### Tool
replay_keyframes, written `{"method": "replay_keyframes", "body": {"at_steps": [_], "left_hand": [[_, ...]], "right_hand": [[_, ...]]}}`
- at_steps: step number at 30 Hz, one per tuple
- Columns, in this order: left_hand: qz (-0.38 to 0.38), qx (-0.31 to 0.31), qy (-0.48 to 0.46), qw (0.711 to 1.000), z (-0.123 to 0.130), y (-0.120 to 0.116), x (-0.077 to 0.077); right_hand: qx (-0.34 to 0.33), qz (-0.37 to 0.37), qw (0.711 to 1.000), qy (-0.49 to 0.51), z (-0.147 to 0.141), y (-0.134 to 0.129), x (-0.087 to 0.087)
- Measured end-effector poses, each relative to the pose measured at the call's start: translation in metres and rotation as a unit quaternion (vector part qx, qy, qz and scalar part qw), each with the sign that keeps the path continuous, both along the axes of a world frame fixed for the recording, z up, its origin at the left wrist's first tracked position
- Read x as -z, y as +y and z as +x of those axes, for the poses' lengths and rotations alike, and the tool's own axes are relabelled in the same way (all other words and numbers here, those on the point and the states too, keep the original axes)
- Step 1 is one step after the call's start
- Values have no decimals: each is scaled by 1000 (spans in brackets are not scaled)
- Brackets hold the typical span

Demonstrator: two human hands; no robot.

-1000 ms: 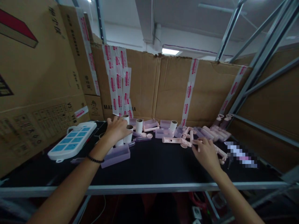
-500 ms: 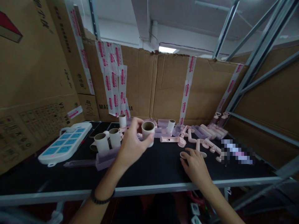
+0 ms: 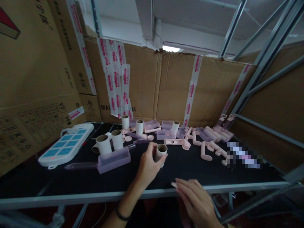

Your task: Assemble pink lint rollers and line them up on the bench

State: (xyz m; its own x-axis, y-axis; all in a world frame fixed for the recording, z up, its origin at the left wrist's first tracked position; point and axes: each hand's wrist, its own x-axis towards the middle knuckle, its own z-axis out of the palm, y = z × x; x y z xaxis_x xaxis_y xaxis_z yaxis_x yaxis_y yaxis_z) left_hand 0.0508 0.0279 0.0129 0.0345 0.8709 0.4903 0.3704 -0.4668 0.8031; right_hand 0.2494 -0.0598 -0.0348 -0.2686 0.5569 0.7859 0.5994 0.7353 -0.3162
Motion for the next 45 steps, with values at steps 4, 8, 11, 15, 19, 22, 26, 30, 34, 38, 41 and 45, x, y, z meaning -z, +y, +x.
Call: {"method": "replay_keyframes", "body": {"at_steps": [4,8,11,15,19,22,26,30,34,38,41,45], "left_hand": [[4,11,8,1000,1,-2,2],[12,17,12,1000,1,-3,-1],[15,17,17,1000,0,-3,-1],[11,15,22,1000,0,-3,2],[6,4,37,999,0,-3,4],[-2,-6,68,998,1,-2,5],[-4,-29,99,995,2,-2,6],[0,-33,109,994,2,-3,8],[27,-14,105,994,1,-3,10],[57,-13,108,992,-1,-3,11],[67,-14,110,992,0,-3,12],[60,-24,122,990,1,-3,13]], "right_hand": [[47,-125,966,221,-14,34,-52],[-5,-234,925,300,-29,87,-84],[-46,-285,914,286,-37,114,-83],[-58,-269,936,219,-43,119,-76],[-4,-208,964,167,-47,110,-79],[29,-192,972,128,-52,106,-83],[69,-173,980,66,-58,103,-86],[122,-138,983,22,-60,102,-84],[144,-96,985,4,-60,99,-79],[62,-78,993,63,-57,91,-69],[7,-65,995,74,-54,84,-61],[-3,-65,996,69,-52,80,-54]]}}
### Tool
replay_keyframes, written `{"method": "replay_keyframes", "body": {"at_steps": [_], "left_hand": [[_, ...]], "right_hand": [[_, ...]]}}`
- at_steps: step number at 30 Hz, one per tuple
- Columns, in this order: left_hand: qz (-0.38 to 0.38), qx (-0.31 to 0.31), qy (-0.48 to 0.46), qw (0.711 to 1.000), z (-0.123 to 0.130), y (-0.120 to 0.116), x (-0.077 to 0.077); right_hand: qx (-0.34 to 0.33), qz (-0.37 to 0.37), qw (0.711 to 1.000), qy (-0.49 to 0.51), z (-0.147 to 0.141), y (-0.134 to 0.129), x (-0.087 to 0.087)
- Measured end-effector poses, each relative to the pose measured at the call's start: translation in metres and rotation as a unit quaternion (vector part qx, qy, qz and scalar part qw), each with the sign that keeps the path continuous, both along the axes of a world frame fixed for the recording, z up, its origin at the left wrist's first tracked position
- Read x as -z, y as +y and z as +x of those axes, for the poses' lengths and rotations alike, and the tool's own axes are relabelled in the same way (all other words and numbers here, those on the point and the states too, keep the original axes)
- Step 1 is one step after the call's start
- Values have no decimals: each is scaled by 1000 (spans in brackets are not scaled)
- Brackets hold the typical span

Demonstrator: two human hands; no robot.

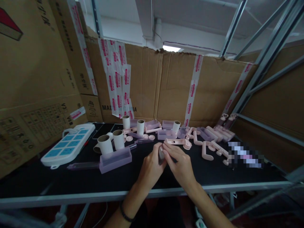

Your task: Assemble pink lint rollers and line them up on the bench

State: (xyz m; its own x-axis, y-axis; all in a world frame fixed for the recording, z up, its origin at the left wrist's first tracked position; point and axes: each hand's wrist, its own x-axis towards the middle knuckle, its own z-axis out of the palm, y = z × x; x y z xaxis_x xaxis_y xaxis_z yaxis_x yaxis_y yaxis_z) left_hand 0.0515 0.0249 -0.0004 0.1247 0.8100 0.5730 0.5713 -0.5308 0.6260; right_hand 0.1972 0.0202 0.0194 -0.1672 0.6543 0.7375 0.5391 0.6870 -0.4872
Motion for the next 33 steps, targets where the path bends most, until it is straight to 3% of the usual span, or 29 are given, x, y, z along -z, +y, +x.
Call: {"method": "replay_keyframes", "body": {"at_steps": [6,9,13,16,20,24,27,29,31,33], "left_hand": [[18,11,10,1000,0,1,0],[49,15,13,999,1,2,-1],[67,-2,22,998,1,4,-2],[69,-1,30,997,1,5,-2],[81,-15,44,996,0,4,-4],[73,-11,31,997,-1,0,-7],[30,-5,-24,999,-2,-3,-7],[-11,-14,-113,993,-5,-3,-7],[-40,-12,-242,969,-8,-1,-8],[-52,7,-367,929,-12,2,-10]], "right_hand": [[9,-3,999,-48,-1,-3,3],[9,-32,999,-28,15,-3,6],[178,-17,984,19,65,20,17],[274,-65,955,-98,104,52,25],[306,-163,914,-212,124,85,30],[319,-193,895,-247,120,91,33],[320,-166,905,-226,121,84,32],[323,-131,920,-180,122,75,28],[313,-110,937,-112,120,63,23],[252,-120,959,-44,110,48,18]]}}
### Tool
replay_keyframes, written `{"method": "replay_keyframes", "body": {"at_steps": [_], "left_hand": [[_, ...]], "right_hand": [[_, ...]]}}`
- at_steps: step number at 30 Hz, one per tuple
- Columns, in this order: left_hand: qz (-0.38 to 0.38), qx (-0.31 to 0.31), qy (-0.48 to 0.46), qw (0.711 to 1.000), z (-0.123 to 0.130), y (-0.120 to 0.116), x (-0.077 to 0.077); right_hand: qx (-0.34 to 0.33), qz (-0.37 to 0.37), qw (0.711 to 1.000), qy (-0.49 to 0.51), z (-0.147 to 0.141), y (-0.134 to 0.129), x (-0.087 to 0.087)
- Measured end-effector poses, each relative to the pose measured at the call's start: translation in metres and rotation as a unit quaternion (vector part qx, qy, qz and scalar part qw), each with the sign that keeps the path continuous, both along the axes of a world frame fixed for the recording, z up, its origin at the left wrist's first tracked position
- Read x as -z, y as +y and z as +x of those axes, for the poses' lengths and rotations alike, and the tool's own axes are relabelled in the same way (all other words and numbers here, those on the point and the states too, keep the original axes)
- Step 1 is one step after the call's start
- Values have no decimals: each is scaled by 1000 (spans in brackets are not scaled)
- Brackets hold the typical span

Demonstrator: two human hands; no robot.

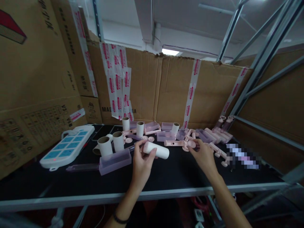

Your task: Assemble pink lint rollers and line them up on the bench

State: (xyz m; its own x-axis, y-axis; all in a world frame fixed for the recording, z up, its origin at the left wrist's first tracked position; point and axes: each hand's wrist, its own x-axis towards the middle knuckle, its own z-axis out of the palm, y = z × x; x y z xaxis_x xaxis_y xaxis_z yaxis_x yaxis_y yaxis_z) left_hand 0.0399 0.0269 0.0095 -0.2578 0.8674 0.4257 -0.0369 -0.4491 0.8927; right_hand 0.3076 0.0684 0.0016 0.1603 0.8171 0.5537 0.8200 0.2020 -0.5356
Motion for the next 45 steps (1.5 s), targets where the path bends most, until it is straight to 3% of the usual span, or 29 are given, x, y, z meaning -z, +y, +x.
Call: {"method": "replay_keyframes", "body": {"at_steps": [4,8,13,18,26,30,32,36,38,40,43,45], "left_hand": [[-11,43,-137,990,-3,3,-6],[-23,80,-154,985,-3,0,-8],[-25,108,-147,983,-3,-2,-5],[-21,121,-138,983,-2,-1,-5],[-8,132,-113,985,-1,-1,-2],[-1,123,-94,988,1,0,-1],[7,110,-69,991,2,0,0],[46,92,30,994,1,0,-1],[66,85,98,989,0,-2,-3],[83,68,170,980,-1,-4,-4],[97,43,263,959,-1,-6,-4],[97,37,301,948,0,-4,-1]], "right_hand": [[-187,-28,976,107,-38,-31,-9],[-258,-31,948,185,-73,-45,-13],[-271,-6,917,293,-88,-45,-13],[-266,-37,878,397,-99,-55,-11],[-229,-11,902,365,-120,-67,1],[-223,-19,893,390,-125,-67,8],[-225,-26,863,451,-130,-69,12],[-285,-82,762,575,-141,-75,20],[-312,-122,746,575,-139,-76,26],[-289,-135,780,539,-132,-74,32],[-201,-95,872,436,-113,-68,37],[-178,-66,916,354,-100,-62,32]]}}
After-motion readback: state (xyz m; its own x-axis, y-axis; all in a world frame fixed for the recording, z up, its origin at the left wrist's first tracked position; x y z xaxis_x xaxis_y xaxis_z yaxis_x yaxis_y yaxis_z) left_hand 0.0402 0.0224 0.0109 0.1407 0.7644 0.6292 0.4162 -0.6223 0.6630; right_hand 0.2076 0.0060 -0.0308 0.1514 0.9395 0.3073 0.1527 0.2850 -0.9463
